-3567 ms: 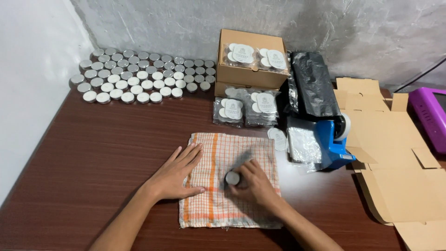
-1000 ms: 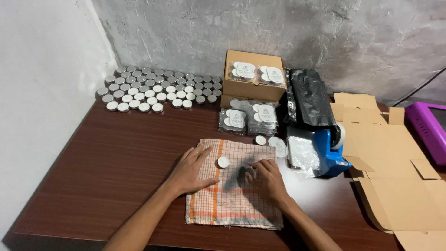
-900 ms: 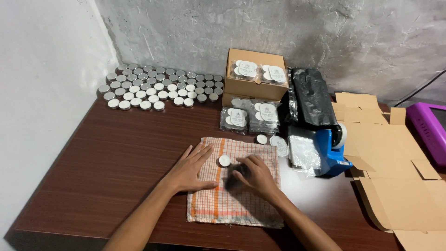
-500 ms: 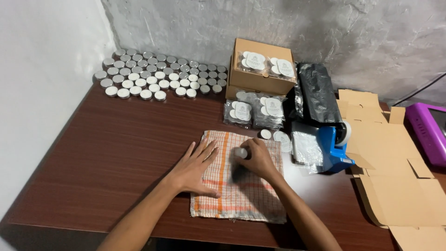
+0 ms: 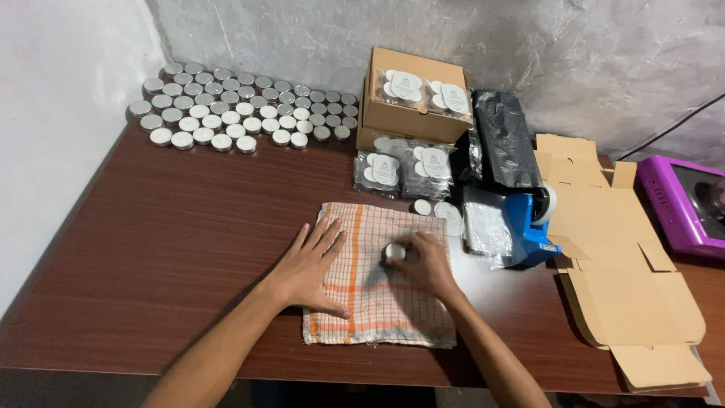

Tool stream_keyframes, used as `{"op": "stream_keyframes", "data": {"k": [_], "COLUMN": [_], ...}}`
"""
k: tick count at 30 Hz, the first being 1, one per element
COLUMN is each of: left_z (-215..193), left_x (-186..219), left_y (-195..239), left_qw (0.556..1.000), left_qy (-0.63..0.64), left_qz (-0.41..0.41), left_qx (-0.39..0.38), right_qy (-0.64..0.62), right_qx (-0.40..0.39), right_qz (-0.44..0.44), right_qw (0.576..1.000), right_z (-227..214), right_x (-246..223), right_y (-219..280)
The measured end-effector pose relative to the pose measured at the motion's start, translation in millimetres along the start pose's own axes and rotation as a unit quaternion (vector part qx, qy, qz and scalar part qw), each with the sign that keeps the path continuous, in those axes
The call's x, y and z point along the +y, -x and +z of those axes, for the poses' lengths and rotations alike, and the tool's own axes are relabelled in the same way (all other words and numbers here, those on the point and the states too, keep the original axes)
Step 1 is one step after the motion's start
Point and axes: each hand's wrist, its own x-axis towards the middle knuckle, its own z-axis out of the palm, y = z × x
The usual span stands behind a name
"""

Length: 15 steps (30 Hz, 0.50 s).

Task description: The person repeatedly wipes the lids of small jars with a cloth on a table. The person picks up each jar, rubs the lid on the cloth, and places it back down, continuing this process for many jars.

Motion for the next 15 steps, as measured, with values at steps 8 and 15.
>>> {"op": "stream_keyframes", "data": {"k": [8,15], "left_z": [3.5,-2.5], "left_x": [-0.5,-4.3], "left_y": [-0.2,-0.2], "left_qw": [1.0,1.0], "left_qy": [-0.005,-0.003], "left_qz": [-0.001,0.012], "left_qx": [0.0,0.012], "right_qy": [-0.031,0.058], "right_qx": [-0.06,0.019], "right_qz": [-0.069,-0.017], "right_qw": [0.995,0.998], "right_z": [6.4,-29.5], "right_x": [-73.2,-2.4], "right_y": [34.7,-16.3]}}
